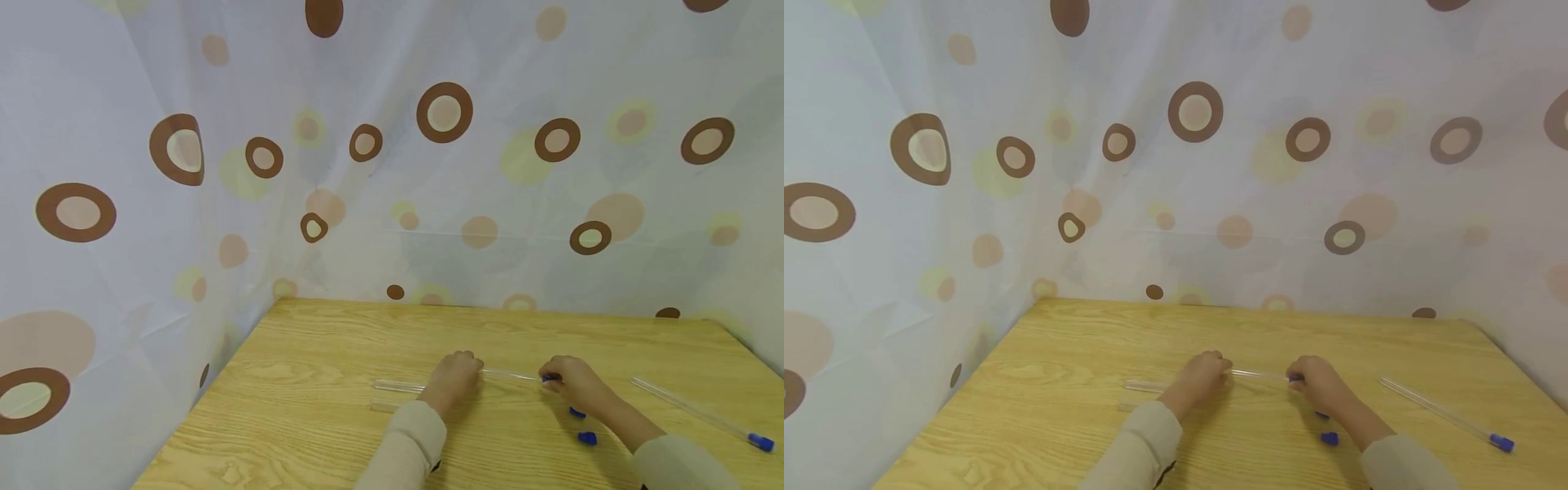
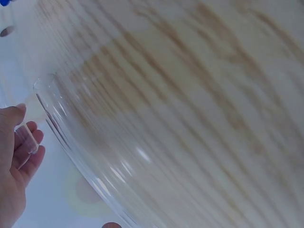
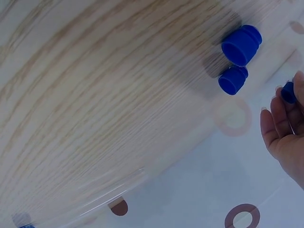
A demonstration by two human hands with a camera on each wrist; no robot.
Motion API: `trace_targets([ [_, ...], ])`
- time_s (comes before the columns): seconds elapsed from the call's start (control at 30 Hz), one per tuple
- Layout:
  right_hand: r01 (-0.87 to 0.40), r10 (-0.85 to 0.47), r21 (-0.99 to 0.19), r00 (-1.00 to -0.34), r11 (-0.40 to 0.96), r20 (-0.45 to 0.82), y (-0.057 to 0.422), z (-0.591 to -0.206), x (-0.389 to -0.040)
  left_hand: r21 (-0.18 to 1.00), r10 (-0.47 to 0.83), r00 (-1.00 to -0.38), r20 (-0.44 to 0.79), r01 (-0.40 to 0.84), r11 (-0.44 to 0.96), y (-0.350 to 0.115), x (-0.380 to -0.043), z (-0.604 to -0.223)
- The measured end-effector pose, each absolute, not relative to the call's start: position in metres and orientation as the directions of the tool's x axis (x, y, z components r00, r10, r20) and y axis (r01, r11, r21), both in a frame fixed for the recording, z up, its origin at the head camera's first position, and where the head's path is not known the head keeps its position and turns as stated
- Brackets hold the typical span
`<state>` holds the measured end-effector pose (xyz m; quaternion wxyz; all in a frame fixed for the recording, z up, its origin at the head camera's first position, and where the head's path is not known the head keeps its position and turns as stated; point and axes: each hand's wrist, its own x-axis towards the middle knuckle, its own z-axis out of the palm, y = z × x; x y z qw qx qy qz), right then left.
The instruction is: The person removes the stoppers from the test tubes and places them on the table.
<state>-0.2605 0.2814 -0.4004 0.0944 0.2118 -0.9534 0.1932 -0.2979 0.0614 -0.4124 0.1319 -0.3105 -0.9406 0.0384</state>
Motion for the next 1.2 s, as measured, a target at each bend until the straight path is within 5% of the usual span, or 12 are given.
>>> trace_targets([
  [0.33,-0.454,-0.354,-0.331,-0.879,0.827,0.32,0.278,-0.401,-0.257,-0.167,0.626,-0.748,0.222,0.604,0.78,0.051,-0.299,-0.413],
  [0.57,-0.448,-0.337,-0.346,-0.88,0.824,0.336,0.275,-0.405,-0.252,-0.075,0.62,-0.758,0.203,0.62,0.781,0.046,-0.295,-0.407],
  [1.2,-0.487,-0.358,-0.327,-0.851,0.81,0.384,0.271,-0.408,-0.242,-0.156,0.711,-0.633,0.307,0.703,0.694,0.029,-0.292,-0.412],
])
